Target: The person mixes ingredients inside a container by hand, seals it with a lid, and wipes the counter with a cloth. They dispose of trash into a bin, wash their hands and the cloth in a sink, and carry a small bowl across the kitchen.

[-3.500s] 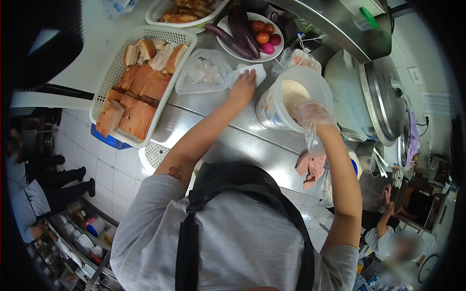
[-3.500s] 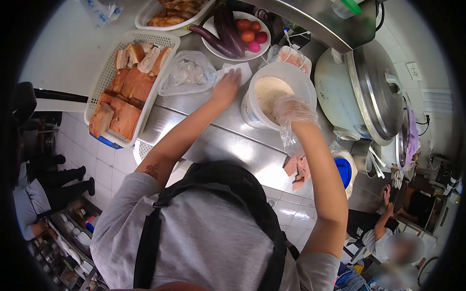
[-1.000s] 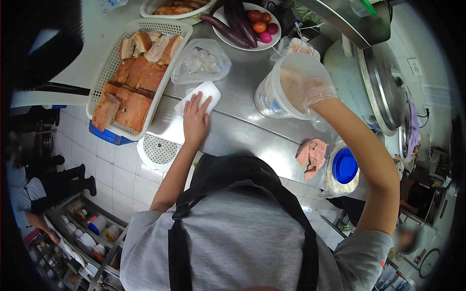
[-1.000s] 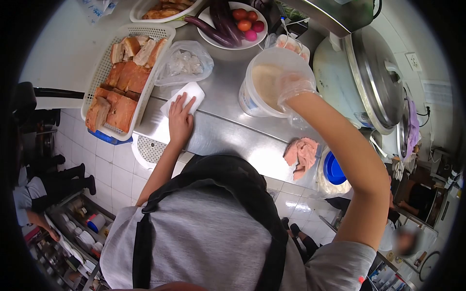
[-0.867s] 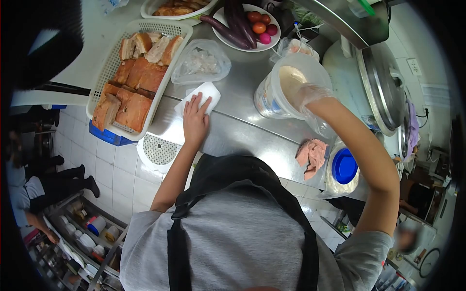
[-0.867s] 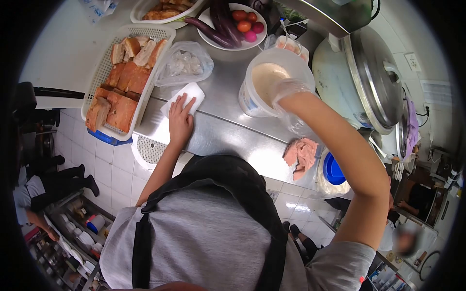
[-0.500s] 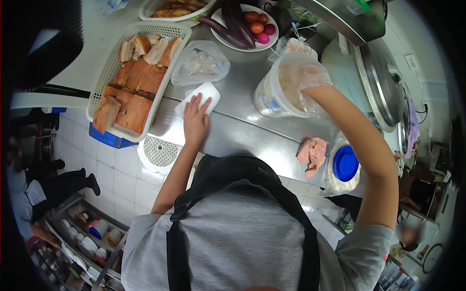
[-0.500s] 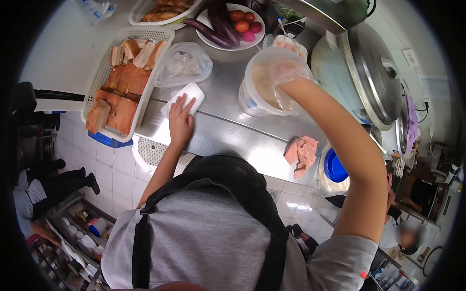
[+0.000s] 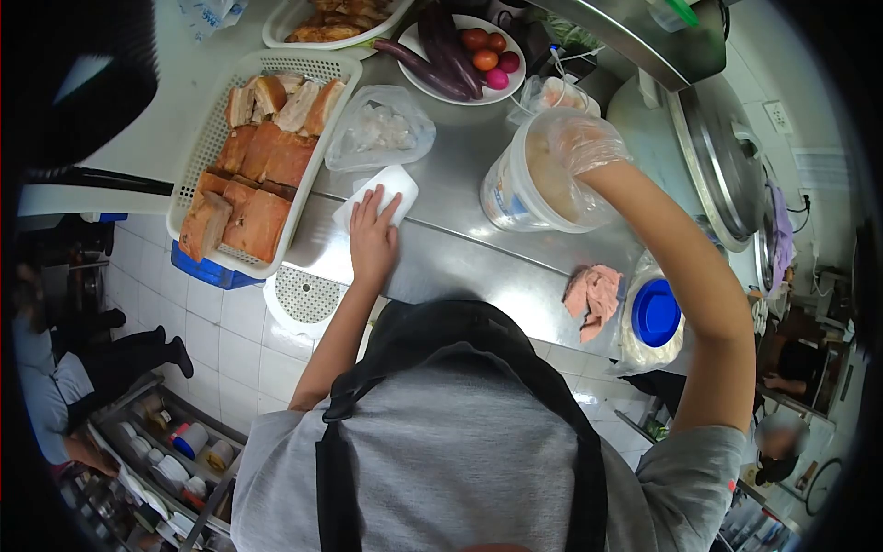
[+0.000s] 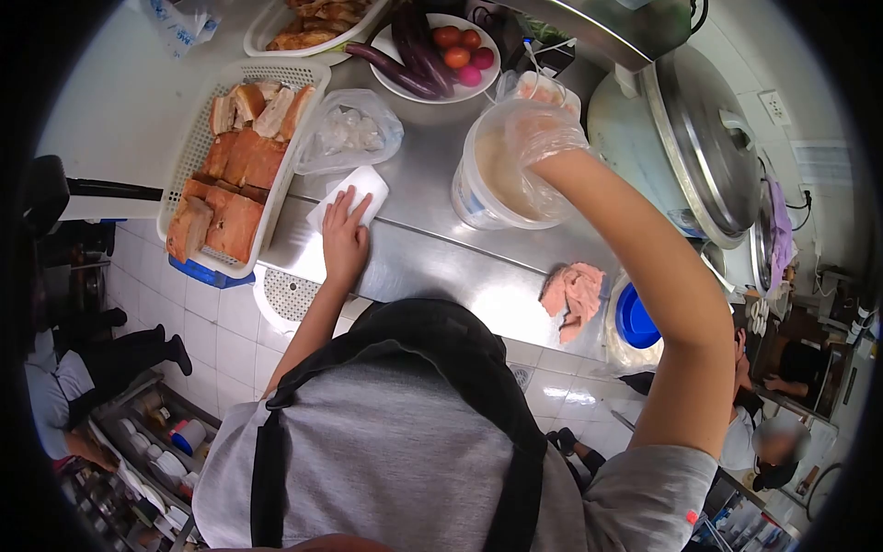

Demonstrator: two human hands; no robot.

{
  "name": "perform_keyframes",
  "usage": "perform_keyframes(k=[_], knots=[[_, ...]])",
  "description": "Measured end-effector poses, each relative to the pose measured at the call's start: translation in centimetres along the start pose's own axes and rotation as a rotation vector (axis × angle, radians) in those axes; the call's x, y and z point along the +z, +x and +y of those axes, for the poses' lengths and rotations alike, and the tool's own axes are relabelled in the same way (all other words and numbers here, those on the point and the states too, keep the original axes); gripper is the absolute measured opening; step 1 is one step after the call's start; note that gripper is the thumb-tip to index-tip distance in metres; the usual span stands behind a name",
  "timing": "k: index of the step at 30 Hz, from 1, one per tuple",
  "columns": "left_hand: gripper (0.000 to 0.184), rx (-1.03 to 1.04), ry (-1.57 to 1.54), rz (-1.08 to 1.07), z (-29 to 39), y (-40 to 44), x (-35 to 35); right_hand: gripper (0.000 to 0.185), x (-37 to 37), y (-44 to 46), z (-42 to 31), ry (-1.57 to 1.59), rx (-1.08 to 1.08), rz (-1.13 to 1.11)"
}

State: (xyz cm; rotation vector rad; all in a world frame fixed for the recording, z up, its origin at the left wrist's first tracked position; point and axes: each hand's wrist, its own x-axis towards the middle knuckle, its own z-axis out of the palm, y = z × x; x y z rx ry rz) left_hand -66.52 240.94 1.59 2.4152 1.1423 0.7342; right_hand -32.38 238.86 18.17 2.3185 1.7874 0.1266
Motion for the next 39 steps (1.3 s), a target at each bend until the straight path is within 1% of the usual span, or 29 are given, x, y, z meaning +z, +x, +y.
perform_keyframes(k=[1,3,4,6,11,16,24,30,33,34,36,37,38,39], knots=[[0.055,0.0,-0.003,-0.002,0.0,0.0,0.0,0.019,-0.2,-0.2,-0.2,-0.001,0.025,-0.032],[0.055,-0.003,-0.007,-0.002,0.0,0.0,-0.1,0.034,1.5,0.7,-0.4,-0.026,0.1,-0.039],[0.055,-0.003,-0.01,-0.002,0.1,0.0,-0.1,0.032,4.7,0.9,0.1,0.174,0.072,0.131],[0.054,-0.002,-0.015,-0.002,0.1,0.1,-0.1,0.032,4.1,-0.3,0.1,0.159,0.026,0.152],[0.054,-0.002,-0.008,0.004,0.1,0.1,0.0,0.033,2.6,-2.6,-1.3,0.126,0.004,0.093],[0.053,0.007,-0.015,0.01,0.1,0.0,0.1,0.033,3.0,-1.2,-0.7,0.081,0.02,0.066],[0.054,0.001,-0.017,0.015,0.0,0.0,0.1,0.034,2.1,-2.0,-0.3,0.104,0.009,0.085],[0.057,-0.002,0.012,-0.027,0.0,0.3,0.6,0.034,2.2,-1.1,-0.8,0.09,0.015,0.051],[0.058,0.061,-0.042,-0.124,0.7,1.7,0.2,0.035,2.1,-1.0,-0.5,0.075,0.017,0.029],[0.057,0.058,-0.124,-0.108,1.0,2.1,-0.1,0.035,2.1,-1.0,-0.4,0.072,0.015,0.026],[0.055,0.056,-0.295,-0.079,3.6,4.4,-3.8,0.035,1.8,-1.5,-0.2,0.072,0.016,0.017],[0.048,0.05,-0.521,-0.077,5.4,5.6,-7.0,0.035,1.7,-1.8,-0.2,0.076,0.016,0.013],[0.04,0.064,-0.688,-0.073,6.7,6.6,-10.3,0.035,1.5,-2.2,-0.3,0.082,0.017,0.01],[0.032,0.106,-0.801,-0.025,7.4,7.2,-12.8,0.035,1.5,-2.4,-0.5,0.087,0.015,0.009]])
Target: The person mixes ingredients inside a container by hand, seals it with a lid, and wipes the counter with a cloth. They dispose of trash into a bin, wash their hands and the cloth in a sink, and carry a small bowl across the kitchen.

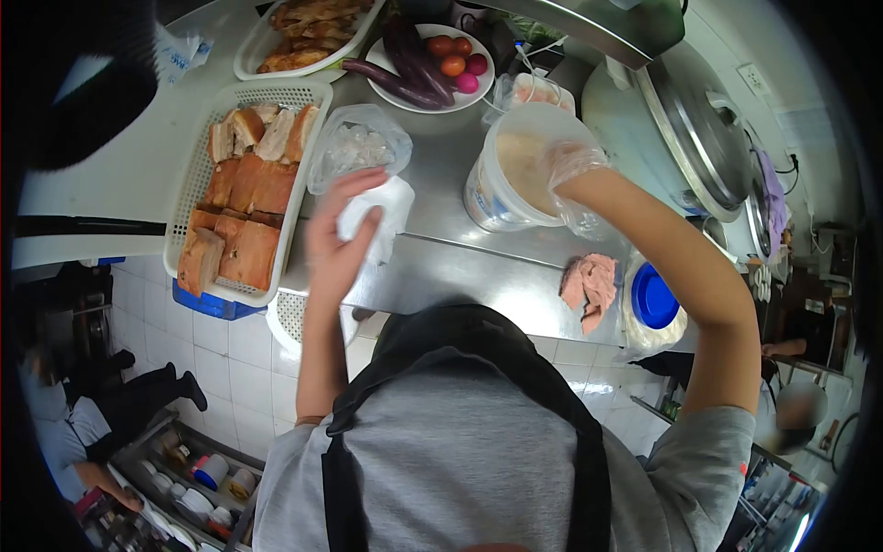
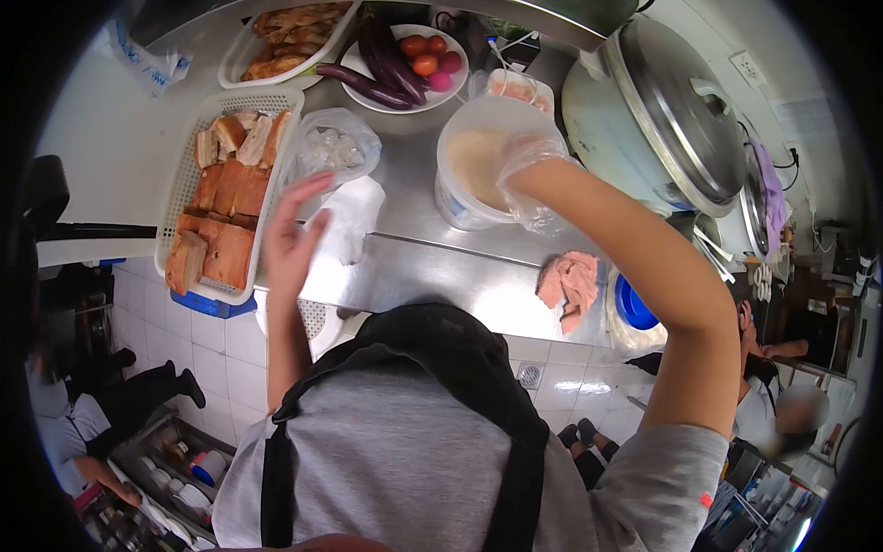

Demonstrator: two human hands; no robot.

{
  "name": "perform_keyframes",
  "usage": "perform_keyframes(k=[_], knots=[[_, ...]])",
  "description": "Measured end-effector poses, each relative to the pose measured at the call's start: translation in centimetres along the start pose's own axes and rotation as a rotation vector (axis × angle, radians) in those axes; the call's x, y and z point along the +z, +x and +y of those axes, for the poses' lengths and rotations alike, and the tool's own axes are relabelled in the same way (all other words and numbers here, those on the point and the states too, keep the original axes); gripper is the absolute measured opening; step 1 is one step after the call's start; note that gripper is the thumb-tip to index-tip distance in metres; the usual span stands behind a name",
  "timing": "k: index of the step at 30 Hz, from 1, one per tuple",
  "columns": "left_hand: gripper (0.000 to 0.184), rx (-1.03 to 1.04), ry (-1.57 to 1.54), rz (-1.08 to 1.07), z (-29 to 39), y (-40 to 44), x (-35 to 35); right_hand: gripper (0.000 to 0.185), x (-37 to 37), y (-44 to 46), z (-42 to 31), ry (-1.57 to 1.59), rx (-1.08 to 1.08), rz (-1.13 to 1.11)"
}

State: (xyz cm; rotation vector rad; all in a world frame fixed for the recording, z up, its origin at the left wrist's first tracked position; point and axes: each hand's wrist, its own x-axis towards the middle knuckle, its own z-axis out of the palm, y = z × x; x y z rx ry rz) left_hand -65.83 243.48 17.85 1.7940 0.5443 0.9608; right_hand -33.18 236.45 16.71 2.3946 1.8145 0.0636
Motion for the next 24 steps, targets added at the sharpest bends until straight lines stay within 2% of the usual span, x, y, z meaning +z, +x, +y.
perform_keyframes(k=[2,3,7,11,20,24], knots=[[0.016,0.067,-0.197,0.073,5.4,-0.1,-2.6,0.035,-0.2,-0.4,-0.6,0.007,0.001,-0.005],[0.013,0.181,-0.31,0.1,6.8,-0.8,-4.0,0.036,-0.3,-0.5,-0.8,0.006,0.003,-0.012],[0.015,0.487,-0.534,0.098,11.7,-2.8,-8.2,0.036,0.0,-0.2,-0.8,-0.025,0.024,-0.068],[0.016,0.648,-0.601,0.018,14.4,-3.5,-10.6,0.036,-0.3,0.2,0.0,-0.09,0.043,-0.172],[0.02,0.764,-0.626,-0.106,16.3,-3.6,-11.5,0.037,-0.7,-1.9,-0.8,-0.015,0.0,-0.16],[0.022,0.786,-0.629,-0.141,16.5,-3.2,-10.9,0.038,-0.4,-0.9,-0.9,-0.081,0.02,-0.25]])
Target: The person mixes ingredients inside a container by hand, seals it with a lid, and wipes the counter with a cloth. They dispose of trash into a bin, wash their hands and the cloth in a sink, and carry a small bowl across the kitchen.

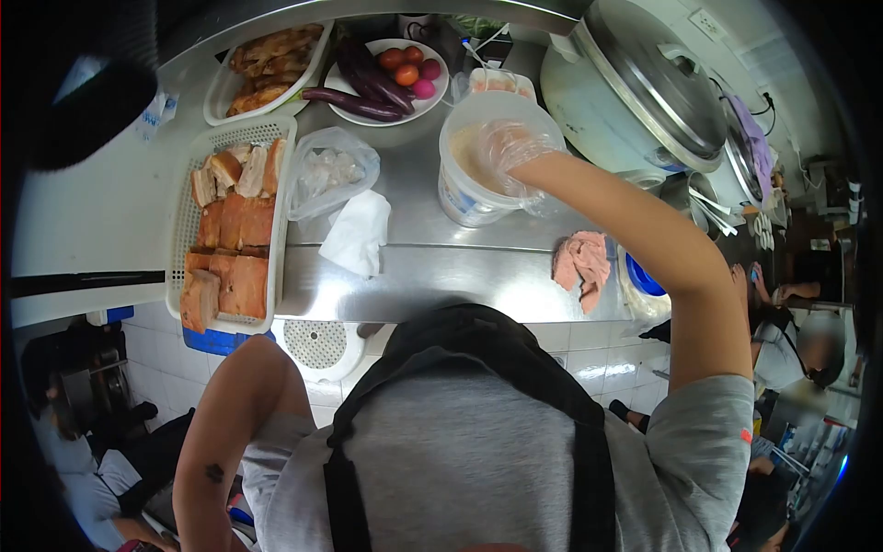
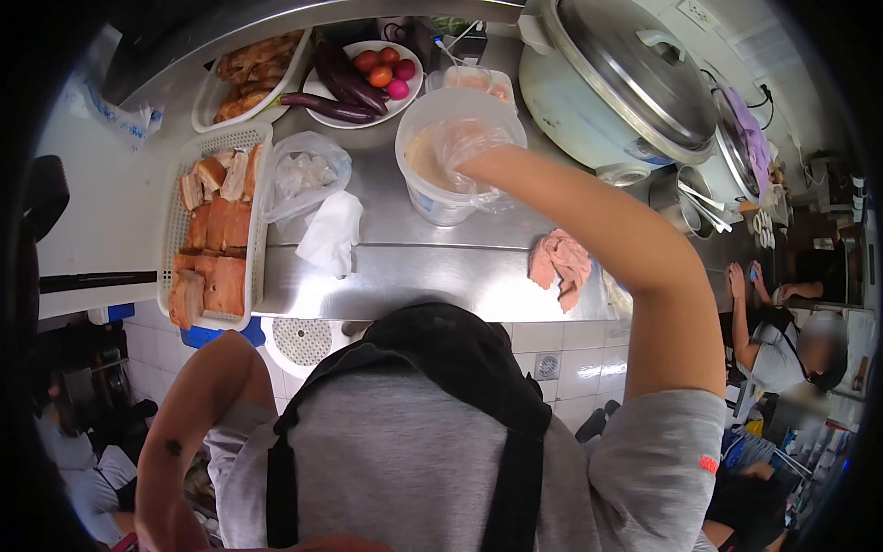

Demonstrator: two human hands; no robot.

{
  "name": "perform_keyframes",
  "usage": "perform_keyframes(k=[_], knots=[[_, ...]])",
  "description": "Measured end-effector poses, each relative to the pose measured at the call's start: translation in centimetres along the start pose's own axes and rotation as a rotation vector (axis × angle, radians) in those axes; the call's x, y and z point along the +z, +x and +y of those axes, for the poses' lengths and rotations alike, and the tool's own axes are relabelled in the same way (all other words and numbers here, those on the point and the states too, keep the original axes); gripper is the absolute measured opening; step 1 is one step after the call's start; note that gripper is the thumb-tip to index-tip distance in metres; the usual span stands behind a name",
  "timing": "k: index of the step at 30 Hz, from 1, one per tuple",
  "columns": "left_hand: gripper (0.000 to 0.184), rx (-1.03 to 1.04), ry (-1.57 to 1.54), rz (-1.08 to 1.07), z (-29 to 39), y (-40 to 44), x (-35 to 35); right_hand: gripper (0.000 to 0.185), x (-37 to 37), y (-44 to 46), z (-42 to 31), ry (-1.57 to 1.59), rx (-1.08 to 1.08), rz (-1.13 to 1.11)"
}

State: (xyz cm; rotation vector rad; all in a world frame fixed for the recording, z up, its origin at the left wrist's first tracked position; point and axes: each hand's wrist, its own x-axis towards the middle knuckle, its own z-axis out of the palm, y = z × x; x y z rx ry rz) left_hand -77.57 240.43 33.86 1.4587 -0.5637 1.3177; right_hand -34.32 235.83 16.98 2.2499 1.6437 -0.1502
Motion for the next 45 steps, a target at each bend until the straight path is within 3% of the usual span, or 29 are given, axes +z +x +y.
perform_keyframes(k=[4,12,18,21,23,26,29,32,35,36,37,40,42,44,45], knots=[[0.024,0.007,-0.036,-0.027,-0.3,0.3,0.2,0.037,-0.2,0.5,1.4,-0.116,0.034,-0.12],[0.027,0.048,-0.11,-0.064,-0.5,0.7,0.7,0.032,0.3,-0.8,-0.5,0.071,-0.085,-0.095],[0.03,0.078,-0.188,-0.075,-0.4,0.5,0.3,0.035,-1.8,1.1,-0.6,0.004,-0.008,-0.113],[0.031,0.091,-0.263,-0.08,-0.1,-0.4,-0.5,0.024,1.9,1.4,2.8,0.043,-0.148,0.433],[0.032,0.104,-0.345,-0.085,-0.2,-0.6,-0.8,0.022,1.8,1.1,2.7,0.049,-0.09,0.475],[0.034,0.117,-0.574,-0.133,-1.2,-0.7,-1.1,0.02,-1.2,-0.3,-0.8,0.095,0.067,0.346],[0.035,0.02,-0.884,-0.277,-4.3,-1.5,0.5,0.018,-3.3,-1.2,-2.8,0.121,0.139,0.292],[0.034,-0.286,-1.005,-0.484,-8.2,-2.1,5.0,0.016,-3.6,-0.5,-2.7,0.089,0.139,0.369],[0.031,-0.641,-1.067,-0.628,-11.1,-2.5,9.4,0.014,2.0,3.3,0.7,-0.098,-0.002,0.827],[0.032,-0.744,-1.093,-0.646,-11.3,-2.6,10.4,0.015,2.7,3.7,1.2,-0.086,-0.049,0.836],[0.03,-0.745,-1.108,-0.526,-11.5,-2.1,11.4,0.016,3.4,4.1,1.7,-0.074,-0.096,0.844],[0.029,-0.618,-1.205,-0.357,-12.2,0.6,14.5,0.023,-1.7,1.8,-0.4,0.132,-0.099,0.476],[0.025,-0.385,-1.28,-0.322,-12.0,1.4,17.6,0.026,-2.4,0.4,-2.0,0.162,0.001,0.489],[0.042,-0.507,-1.518,-0.428,-10.6,2.3,18.5,0.028,-2.0,-0.8,-2.0,0.125,-0.022,0.571],[0.042,-0.567,-1.643,-0.395,-9.9,3.0,18.6,0.028,-2.0,-1.0,-2.0,0.133,-0.003,0.544]])
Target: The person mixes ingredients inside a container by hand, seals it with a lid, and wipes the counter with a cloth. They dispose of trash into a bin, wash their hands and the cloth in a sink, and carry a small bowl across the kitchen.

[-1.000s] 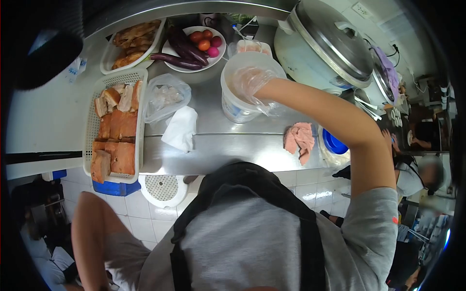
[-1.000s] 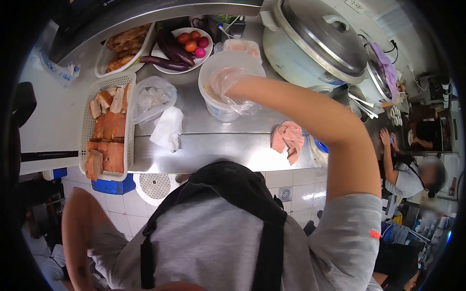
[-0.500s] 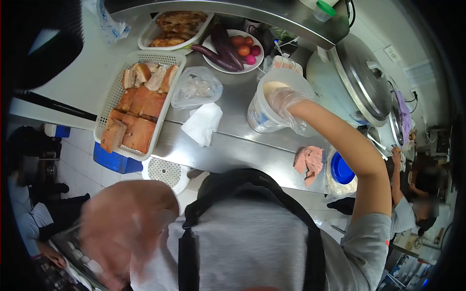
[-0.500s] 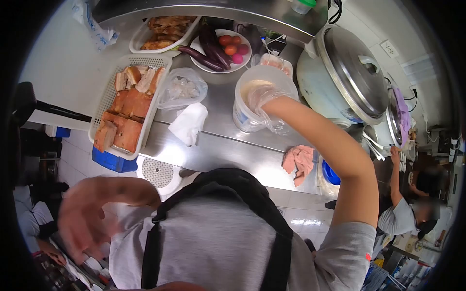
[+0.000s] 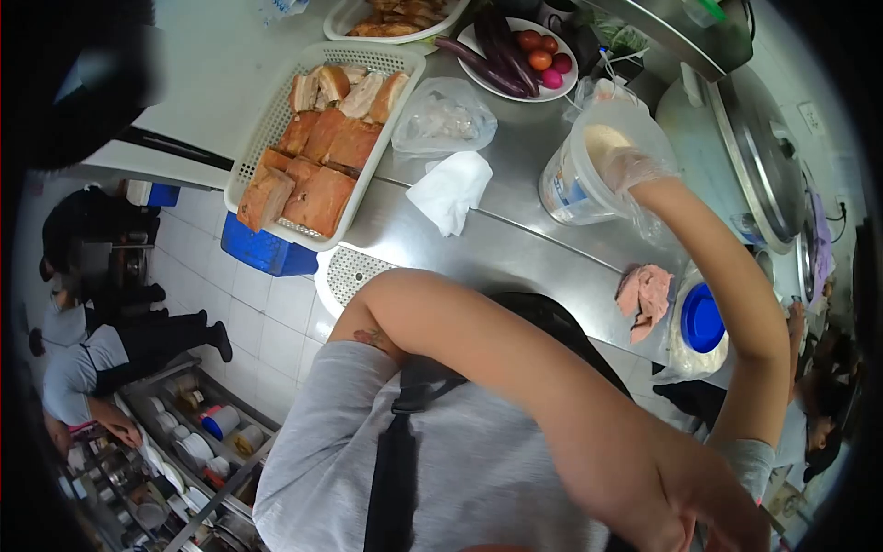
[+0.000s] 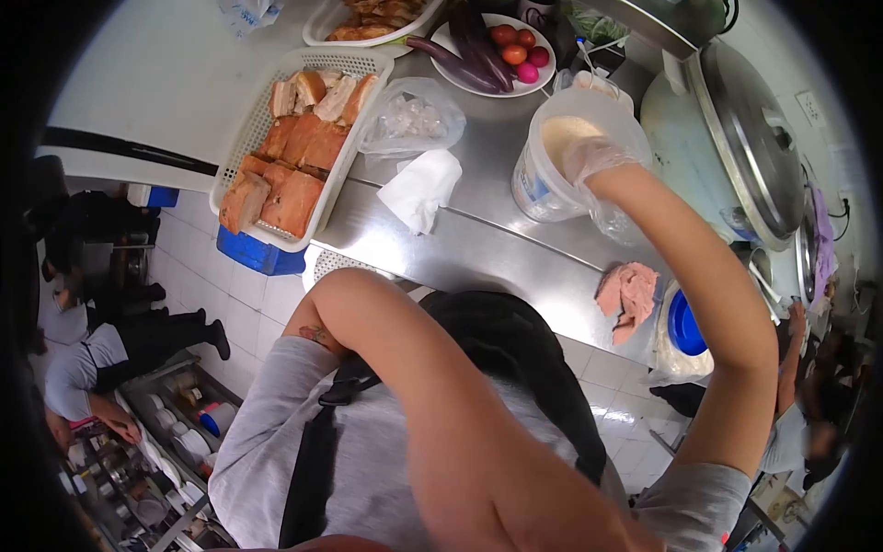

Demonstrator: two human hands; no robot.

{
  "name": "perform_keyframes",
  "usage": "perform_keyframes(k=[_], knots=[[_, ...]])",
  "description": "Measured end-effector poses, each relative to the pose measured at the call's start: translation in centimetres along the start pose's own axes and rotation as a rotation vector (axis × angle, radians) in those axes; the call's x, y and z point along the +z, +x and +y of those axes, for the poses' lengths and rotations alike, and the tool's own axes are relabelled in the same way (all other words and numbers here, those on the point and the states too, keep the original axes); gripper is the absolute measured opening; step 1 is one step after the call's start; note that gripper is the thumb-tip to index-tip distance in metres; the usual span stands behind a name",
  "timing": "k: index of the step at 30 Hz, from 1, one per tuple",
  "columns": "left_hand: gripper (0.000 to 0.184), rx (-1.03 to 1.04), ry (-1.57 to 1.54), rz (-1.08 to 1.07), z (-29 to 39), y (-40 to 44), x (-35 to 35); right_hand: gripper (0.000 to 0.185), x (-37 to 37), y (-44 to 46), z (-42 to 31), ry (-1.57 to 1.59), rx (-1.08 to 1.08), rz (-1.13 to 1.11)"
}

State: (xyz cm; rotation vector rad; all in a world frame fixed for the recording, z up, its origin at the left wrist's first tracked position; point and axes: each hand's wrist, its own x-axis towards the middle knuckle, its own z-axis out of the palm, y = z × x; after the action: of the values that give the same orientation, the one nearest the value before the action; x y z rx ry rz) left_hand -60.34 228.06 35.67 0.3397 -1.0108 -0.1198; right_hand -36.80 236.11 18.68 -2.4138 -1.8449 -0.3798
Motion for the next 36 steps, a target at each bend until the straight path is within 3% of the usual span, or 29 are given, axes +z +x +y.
perform_keyframes(k=[1,2,3,4,6,7,9,10,12,13,15,19,22,24,27,31,34,36], knots=[[0.041,-0.012,-0.136,0.02,-0.1,0.5,0.8,0.03,-0.1,-0.2,0.0,0.002,0.022,-0.025],[0.043,0.143,-0.216,0.041,-1.9,1.9,1.7,0.036,-0.6,0.1,-0.4,0.028,0.111,-0.131],[0.044,0.3,-0.293,0.049,-3.8,3.3,2.6,0.035,-0.5,0.4,-0.6,0.036,0.127,-0.122],[0.047,0.628,-0.304,0.052,-9.2,6.6,3.1,0.034,-0.3,0.6,-0.8,0.044,0.143,-0.112],[0.054,0.797,-0.224,-0.028,-9.2,7.4,2.1,0.022,1.3,1.1,0.4,0.028,0.04,0.146],[0.057,0.639,-0.152,-0.1,-8.4,6.5,0.3,0.02,2.3,1.3,1.3,0.01,-0.056,0.194],[0.063,0.617,-0.021,-0.223,-8.1,7.1,-1.0,0.017,3.5,1.6,3.0,-0.037,-0.242,0.29],[0.065,0.751,0.054,-0.276,-9.7,9.3,-1.7,0.017,3.7,2.0,3.4,-0.003,-0.225,0.171],[0.067,0.656,0.099,-0.197,-8.5,9.1,-1.4,0.02,3.0,1.9,3.1,0.115,-0.168,-0.003],[0.068,0.422,0.06,-0.065,-4.7,6.4,0.7,0.021,2.9,1.9,2.8,0.199,-0.119,-0.046],[0.069,0.297,-0.042,-0.007,-3.1,5.4,1.3,0.026,2.4,1.4,1.8,0.367,0.015,0.002],[0.07,0.636,-0.117,-0.221,-7.6,9.4,-1.3,0.032,0.5,0.4,-0.2,0.245,0.074,0.058],[0.069,0.621,-0.006,-0.327,-6.3,9.2,-2.5,0.031,2.9,0.1,1.0,0.248,0.069,0.184],[0.068,0.62,0.025,-0.309,-5.9,8.9,-2.5,0.031,2.0,0.6,0.3,0.187,0.138,0.144],[0.066,0.698,-0.044,-0.213,-6.5,8.5,-1.5,0.032,2.8,1.4,2.4,-0.097,-0.127,-0.105],[0.065,0.585,-0.112,-0.276,-6.3,8.8,-2.4,0.029,3.4,2.3,2.1,0.375,0.245,-0.016],[0.064,0.552,0.143,-0.284,-6.9,9.6,-4.7,0.028,2.9,1.5,1.0,0.279,0.197,0.046],[0.061,0.231,0.114,-0.157,-6.2,9.6,-5.3,0.028,2.8,1.3,0.8,0.232,0.156,0.058]])
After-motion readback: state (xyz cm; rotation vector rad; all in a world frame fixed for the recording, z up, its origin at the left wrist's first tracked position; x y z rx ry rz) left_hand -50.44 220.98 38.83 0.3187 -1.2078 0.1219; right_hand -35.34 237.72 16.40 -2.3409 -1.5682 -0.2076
